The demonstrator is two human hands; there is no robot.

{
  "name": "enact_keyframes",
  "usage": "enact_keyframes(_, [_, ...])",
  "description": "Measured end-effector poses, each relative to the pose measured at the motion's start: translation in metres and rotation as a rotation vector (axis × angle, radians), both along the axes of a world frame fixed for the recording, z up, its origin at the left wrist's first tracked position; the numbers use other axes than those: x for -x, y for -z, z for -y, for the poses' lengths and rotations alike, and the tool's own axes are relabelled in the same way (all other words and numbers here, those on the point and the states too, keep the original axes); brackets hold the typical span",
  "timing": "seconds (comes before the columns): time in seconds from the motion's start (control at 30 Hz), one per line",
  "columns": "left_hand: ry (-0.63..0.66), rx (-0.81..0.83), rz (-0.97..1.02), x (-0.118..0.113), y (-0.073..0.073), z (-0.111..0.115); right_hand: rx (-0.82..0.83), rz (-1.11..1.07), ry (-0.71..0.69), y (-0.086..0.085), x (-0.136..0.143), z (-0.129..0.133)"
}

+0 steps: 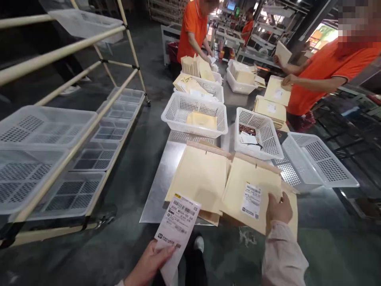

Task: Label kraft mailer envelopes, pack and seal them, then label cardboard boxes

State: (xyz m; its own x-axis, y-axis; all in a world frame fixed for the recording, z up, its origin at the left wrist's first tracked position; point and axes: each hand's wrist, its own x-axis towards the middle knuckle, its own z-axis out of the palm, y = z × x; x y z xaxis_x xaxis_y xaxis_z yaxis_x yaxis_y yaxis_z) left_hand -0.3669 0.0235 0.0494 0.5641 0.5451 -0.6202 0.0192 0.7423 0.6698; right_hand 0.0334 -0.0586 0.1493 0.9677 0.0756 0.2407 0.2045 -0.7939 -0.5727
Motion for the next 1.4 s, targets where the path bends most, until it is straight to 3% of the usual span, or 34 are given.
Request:
enact_keyframes(0.07, [0.048, -0.005, 0.014, -0.012, -0.003, 0.006, 0.111, -0.025, -0.091, -0.001, 0.01, 0.01])
enact_keyframes(0.13, [0.094, -0.038, 0.036, -0.025, -0.007, 0.008, -0.038, -0.244, -0.437, 0.008, 0.052, 0.004])
enact_keyframes(0.2, [0.176, -0.102, 0.1, -0.034, -0.014, 0.004, -0.299, -0.677, -0.856, 0.022, 0.115, -0.007])
enact_keyframes(0.23, [0.244, -0.13, 0.165, -0.037, -0.018, -0.001, -0.353, -0.842, -0.918, 0.029, 0.148, -0.012])
enact_keyframes(0.3, [0.33, -0.157, 0.333, -0.038, -0.023, -0.016, -0.374, -0.986, -0.874, 0.039, 0.2, -0.018])
enact_keyframes(0.4, [0.179, -0.151, 0.366, -0.038, -0.026, -0.037, -0.336, -1.016, -0.879, 0.045, 0.23, -0.024])
enact_keyframes(0.47, [0.035, -0.163, 0.205, -0.043, -0.022, -0.042, -0.321, -1.006, -0.911, 0.045, 0.222, -0.031])
enact_keyframes(0.53, [-0.02, -0.177, 0.074, -0.05, -0.015, -0.039, -0.271, -0.992, -0.931, 0.044, 0.205, -0.039])
enact_keyframes(0.67, [-0.093, -0.133, 0.043, -0.066, 0.002, -0.023, -0.124, -0.937, -0.974, 0.039, 0.184, -0.053])
enact_keyframes(0.8, [-0.2, -0.207, -0.005, -0.082, 0.011, -0.021, -0.037, -0.567, -1.051, 0.037, 0.177, -0.067])
enact_keyframes(0.9, [-0.283, -0.265, -0.107, -0.093, 0.013, -0.03, -0.03, -0.247, -1.08, 0.038, 0.157, -0.093])
enact_keyframes(1.03, [-0.359, -0.264, -0.188, -0.096, 0.022, -0.025, -0.006, -0.145, -0.991, 0.047, 0.118, -0.148])
enact_keyframes(1.13, [-0.332, -0.151, -0.25, -0.082, 0.041, 0.008, 0.163, -0.061, -0.894, 0.06, 0.099, -0.181])
enact_keyframes(1.2, [-0.272, -0.087, -0.307, -0.064, 0.055, 0.039, 0.273, 0.025, -0.818, 0.067, 0.091, -0.187])
enact_keyframes(1.3, [-0.2, -0.07, -0.409, -0.027, 0.073, 0.082, 0.331, 0.104, -0.586, 0.075, 0.079, -0.174])
enact_keyframes(1.4, [-0.153, -0.106, -0.455, 0.009, 0.078, 0.102, 0.344, -0.064, -0.473, 0.08, 0.07, -0.153])
